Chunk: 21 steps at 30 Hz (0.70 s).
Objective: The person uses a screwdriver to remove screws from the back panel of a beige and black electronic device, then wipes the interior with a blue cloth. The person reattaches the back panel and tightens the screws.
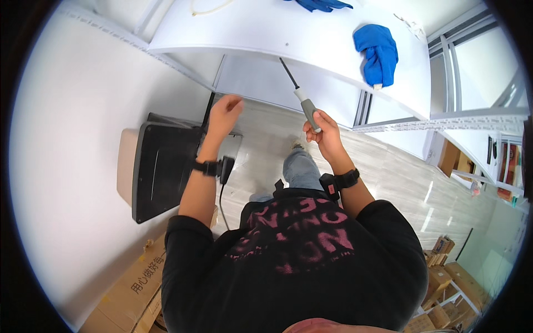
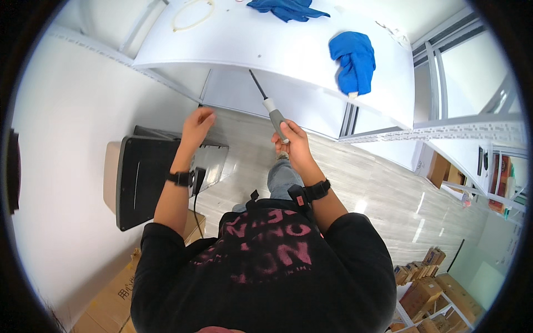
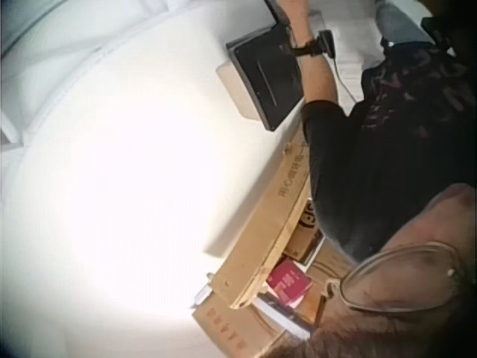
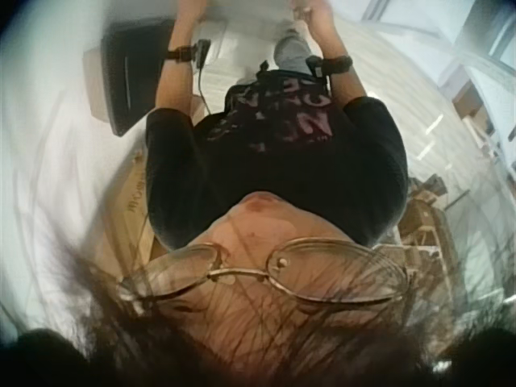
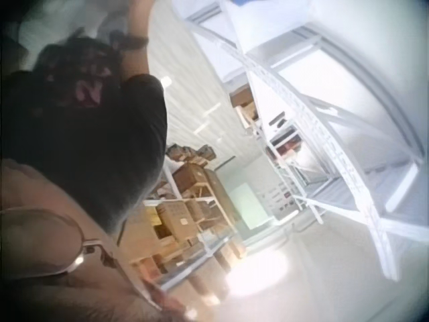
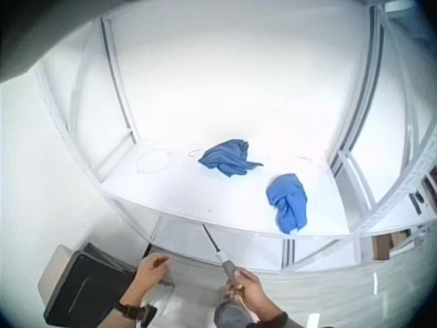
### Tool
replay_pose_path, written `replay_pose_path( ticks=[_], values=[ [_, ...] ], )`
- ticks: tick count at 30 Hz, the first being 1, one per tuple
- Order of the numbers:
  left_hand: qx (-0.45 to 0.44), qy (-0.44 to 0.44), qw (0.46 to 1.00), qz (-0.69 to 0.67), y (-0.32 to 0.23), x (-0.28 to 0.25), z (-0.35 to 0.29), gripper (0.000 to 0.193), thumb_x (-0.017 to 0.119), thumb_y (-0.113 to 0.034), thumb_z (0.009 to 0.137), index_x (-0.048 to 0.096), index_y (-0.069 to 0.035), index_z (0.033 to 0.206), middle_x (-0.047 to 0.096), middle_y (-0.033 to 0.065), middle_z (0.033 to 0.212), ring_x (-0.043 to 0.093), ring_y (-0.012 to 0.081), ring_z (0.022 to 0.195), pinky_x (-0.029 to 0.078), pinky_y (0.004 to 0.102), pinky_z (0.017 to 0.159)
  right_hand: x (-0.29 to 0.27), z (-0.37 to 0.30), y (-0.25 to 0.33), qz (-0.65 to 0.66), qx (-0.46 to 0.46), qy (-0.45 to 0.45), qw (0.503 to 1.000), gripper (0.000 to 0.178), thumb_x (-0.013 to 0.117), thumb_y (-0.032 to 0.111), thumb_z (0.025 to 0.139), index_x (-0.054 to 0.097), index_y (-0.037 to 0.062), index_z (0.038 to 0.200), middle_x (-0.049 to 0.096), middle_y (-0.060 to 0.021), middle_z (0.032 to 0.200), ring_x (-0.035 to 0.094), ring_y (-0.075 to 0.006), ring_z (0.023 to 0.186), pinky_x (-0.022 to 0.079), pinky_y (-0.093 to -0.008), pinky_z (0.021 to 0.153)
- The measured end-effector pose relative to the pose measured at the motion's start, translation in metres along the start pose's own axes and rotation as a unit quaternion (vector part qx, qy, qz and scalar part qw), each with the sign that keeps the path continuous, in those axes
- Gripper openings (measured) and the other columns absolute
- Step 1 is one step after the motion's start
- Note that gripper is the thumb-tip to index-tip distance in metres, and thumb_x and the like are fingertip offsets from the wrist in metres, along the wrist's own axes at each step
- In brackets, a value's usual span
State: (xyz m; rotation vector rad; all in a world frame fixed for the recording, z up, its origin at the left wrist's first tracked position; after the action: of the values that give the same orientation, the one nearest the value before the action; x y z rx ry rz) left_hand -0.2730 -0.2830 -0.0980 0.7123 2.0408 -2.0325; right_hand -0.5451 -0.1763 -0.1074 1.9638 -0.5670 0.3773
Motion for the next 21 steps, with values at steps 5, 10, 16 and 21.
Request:
replay_pose_path(
  ticks=[5, 10, 16, 21],
  values=[
    [0.099, -0.09, 0.99, 0.034, -0.064, 0.074, 0.112, 0.025, 0.07, -0.015, 0.081, 0.064, -0.003, 0.102, 0.065, 0.0077, 0.083, 0.06, 0.0165, 0.071, 0.049, 0.0301, 0.065, -0.048, 0.037, 0.032, -0.01, 0.007, -0.008, 1.0, 0.032, 0.053, 0.024, 0.095, 0.054, 0.0007, 0.118, 0.062, -0.0078, 0.092, 0.055, -0.0123, 0.063, 0.046, -0.0243, 0.057],
    [0.072, -0.105, 0.978, 0.167, -0.079, 0.109, 0.161, 0.024, 0.071, -0.016, 0.079, 0.065, -0.008, 0.102, 0.064, 0.0061, 0.085, 0.06, 0.0207, 0.072, 0.049, 0.0336, 0.064, -0.072, 0.056, 0.055, -0.011, 0.005, -0.02, 1.0, 0.034, 0.055, 0.023, 0.094, 0.054, 0.0005, 0.119, 0.062, -0.0072, 0.091, 0.054, -0.012, 0.064, 0.046, -0.0249, 0.058],
    [0.061, -0.099, 0.976, 0.183, -0.076, 0.112, 0.172, 0.016, 0.069, -0.016, 0.082, 0.067, -0.008, 0.095, 0.065, 0.0062, 0.086, 0.062, 0.0207, 0.074, 0.049, 0.0332, 0.063, -0.078, 0.065, 0.071, -0.025, 0.007, -0.016, 1.0, 0.036, 0.058, 0.021, 0.092, 0.056, 0.0027, 0.123, 0.062, -0.0056, 0.092, 0.052, -0.0099, 0.063, 0.044, -0.0252, 0.059],
    [-0.163, -0.049, 0.926, -0.336, -0.052, 0.09, 0.145, 0.018, 0.062, -0.021, 0.091, 0.064, -0.004, 0.096, 0.066, 0.0058, 0.093, 0.064, 0.018, 0.08, 0.052, 0.0295, 0.065, -0.054, 0.07, 0.073, -0.09, -0.005, 0.045, 0.995, 0.04, 0.059, 0.017, 0.091, 0.055, 0.0003, 0.127, 0.064, -0.0074, 0.092, 0.047, -0.0083, 0.056, 0.039, -0.0217, 0.052]
  ],
)
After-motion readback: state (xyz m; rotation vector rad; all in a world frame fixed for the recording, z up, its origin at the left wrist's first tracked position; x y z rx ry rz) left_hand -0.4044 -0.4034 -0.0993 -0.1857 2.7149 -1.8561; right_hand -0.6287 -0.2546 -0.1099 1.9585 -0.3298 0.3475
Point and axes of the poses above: each hand's wrist, its own z-axis towards the middle knuckle, its own x-axis out of the palm, y = z × x, the point moved 4 cm from there along z, towards the middle knuckle
